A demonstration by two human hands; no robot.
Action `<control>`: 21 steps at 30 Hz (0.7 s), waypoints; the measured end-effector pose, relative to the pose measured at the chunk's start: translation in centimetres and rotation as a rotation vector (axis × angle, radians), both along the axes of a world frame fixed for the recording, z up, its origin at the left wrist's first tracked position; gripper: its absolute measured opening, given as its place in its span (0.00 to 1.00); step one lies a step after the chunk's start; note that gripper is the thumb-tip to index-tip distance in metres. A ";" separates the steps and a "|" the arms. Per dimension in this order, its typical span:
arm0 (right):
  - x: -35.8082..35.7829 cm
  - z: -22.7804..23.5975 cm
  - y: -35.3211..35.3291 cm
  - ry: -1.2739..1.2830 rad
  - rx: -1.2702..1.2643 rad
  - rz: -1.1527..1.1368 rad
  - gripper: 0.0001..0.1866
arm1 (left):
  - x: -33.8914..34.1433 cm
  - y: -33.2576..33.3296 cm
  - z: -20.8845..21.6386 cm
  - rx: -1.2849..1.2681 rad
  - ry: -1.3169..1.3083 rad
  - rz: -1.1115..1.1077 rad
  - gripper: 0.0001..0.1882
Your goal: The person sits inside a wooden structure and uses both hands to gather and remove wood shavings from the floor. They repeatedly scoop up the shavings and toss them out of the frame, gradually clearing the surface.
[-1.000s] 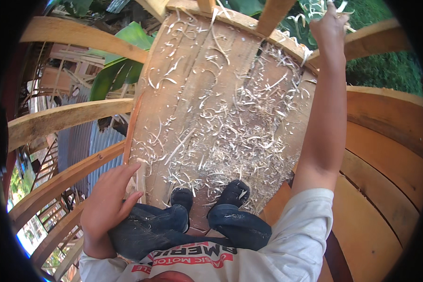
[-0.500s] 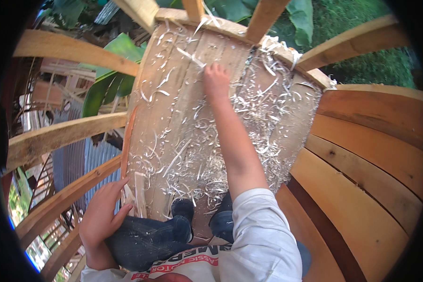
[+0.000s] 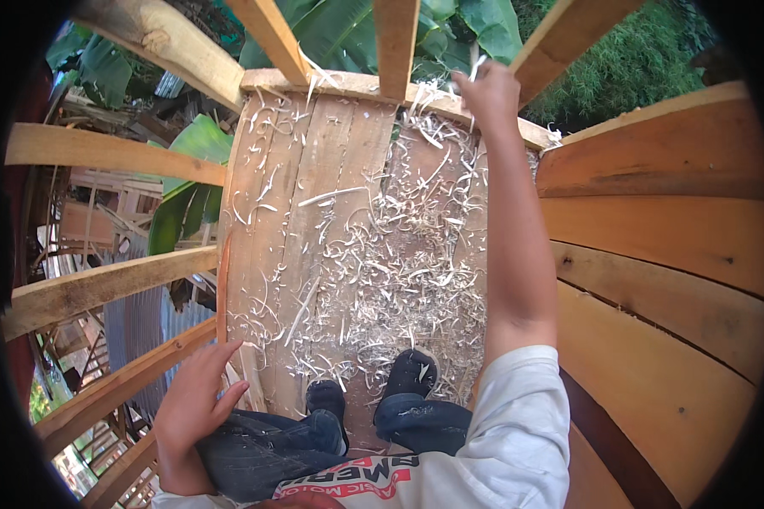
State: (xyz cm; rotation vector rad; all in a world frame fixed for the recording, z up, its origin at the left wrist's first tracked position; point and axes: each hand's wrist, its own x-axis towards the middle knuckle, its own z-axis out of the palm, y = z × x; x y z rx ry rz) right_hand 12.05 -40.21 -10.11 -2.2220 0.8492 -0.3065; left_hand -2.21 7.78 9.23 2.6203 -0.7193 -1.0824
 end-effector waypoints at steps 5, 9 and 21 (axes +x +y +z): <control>-0.5 -0.8 2.8 -0.371 -0.022 0.083 0.28 | 0.1 -0.3 -0.8 0.033 -0.014 0.029 0.29; -6.7 -10.8 5.5 0.504 -0.092 0.495 0.39 | -0.4 -1.5 -1.5 0.074 0.046 0.003 0.29; -12.7 -13.6 13.4 -0.133 0.041 0.342 0.26 | -0.9 -3.6 -5.8 -0.037 0.266 -0.392 0.28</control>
